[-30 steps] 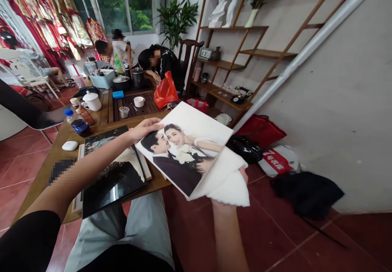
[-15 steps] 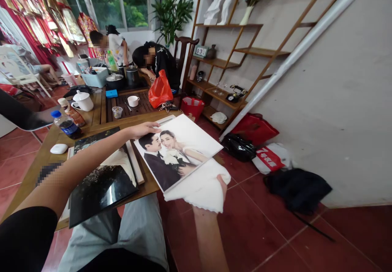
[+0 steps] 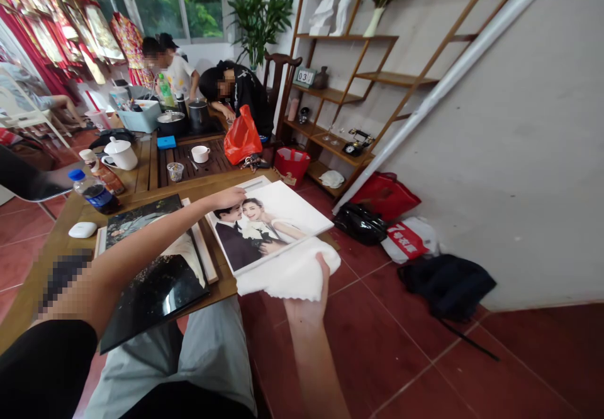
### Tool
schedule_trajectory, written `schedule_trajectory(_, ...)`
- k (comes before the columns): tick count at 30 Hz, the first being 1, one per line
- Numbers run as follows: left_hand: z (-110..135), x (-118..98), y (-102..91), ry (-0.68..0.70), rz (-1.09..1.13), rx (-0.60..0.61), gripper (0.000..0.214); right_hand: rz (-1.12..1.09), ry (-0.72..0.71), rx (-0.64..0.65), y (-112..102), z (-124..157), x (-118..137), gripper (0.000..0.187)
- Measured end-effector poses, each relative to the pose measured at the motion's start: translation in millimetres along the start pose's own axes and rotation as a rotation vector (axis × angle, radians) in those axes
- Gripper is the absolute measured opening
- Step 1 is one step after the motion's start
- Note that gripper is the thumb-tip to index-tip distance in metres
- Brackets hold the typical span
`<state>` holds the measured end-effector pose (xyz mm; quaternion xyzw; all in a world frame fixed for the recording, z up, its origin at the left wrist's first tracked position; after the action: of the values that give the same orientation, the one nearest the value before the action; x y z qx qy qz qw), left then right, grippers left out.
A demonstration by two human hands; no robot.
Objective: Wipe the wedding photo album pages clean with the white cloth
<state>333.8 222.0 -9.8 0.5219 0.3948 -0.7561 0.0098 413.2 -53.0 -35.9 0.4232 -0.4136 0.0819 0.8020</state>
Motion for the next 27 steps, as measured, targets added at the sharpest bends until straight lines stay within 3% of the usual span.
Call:
schedule_trajectory(5,-6.1,-2.1,-0.7,-0.032,-0.189,-0.060,0.044,0.002,0.034,0.001,18.6,3.4,8.1,0.046)
schedule_trajectory(12,-12.6,-1.4,-1.3,-0.031,-0.294,-0.038,0.050,0.057,0.014,0.024,22.5,9.1,10.5,0.045)
schedule_trajectory(21,-17.0,1.8,-7.4,-0.026,-0.345,-0.035,0.049,0.051,-0.011,0.029,0.3,37.3,12.7,0.037)
schedule_trajectory(27,-17.3,5.7,-5.6,-0.046,-0.388,-0.038,0.049,0.128,0.061,0.047,-36.0,52.2,10.3,0.047)
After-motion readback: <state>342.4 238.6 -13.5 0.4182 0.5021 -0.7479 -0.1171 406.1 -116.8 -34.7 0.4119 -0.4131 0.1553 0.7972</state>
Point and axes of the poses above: each hand's wrist, its own z-axis away from the middle knuckle, its own y-axis out of the palm, x = y × z, the point moved 6 cm from there along -z, towards the middle knuckle, and after that the axes turned 13 degrees about z, right-handed, at the moved point
